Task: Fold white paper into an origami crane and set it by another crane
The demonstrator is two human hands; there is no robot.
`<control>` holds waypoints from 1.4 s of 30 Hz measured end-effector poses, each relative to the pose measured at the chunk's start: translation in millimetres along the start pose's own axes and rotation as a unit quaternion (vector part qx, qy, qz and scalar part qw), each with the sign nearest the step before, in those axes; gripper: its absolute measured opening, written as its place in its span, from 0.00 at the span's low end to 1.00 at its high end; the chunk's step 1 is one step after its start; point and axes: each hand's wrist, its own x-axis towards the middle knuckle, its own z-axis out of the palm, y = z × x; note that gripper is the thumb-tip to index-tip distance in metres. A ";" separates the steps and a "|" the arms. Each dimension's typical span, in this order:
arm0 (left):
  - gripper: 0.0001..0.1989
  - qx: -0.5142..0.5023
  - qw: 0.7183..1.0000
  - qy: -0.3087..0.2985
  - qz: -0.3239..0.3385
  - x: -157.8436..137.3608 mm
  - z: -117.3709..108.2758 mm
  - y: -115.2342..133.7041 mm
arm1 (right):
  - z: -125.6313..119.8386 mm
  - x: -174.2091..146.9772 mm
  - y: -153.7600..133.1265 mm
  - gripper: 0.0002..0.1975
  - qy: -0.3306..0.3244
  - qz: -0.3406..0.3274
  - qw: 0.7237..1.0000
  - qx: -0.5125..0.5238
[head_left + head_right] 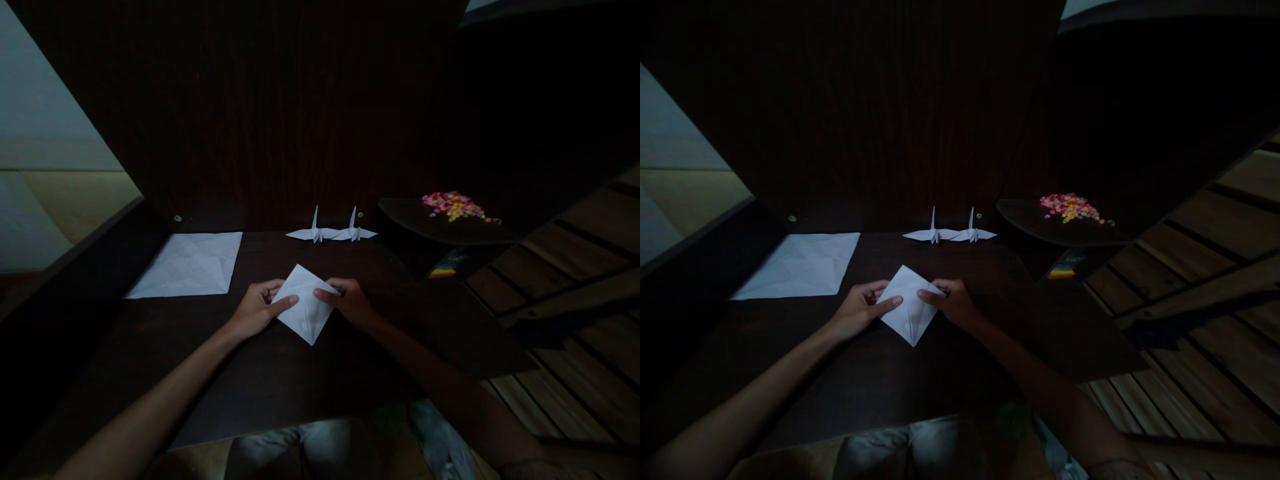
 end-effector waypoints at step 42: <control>0.27 0.478 0.851 -0.103 0.195 1.1 -14.1 -21.5 | 6.7 -8.8 11.3 0.30 -0.158 -0.246 0.855 -0.429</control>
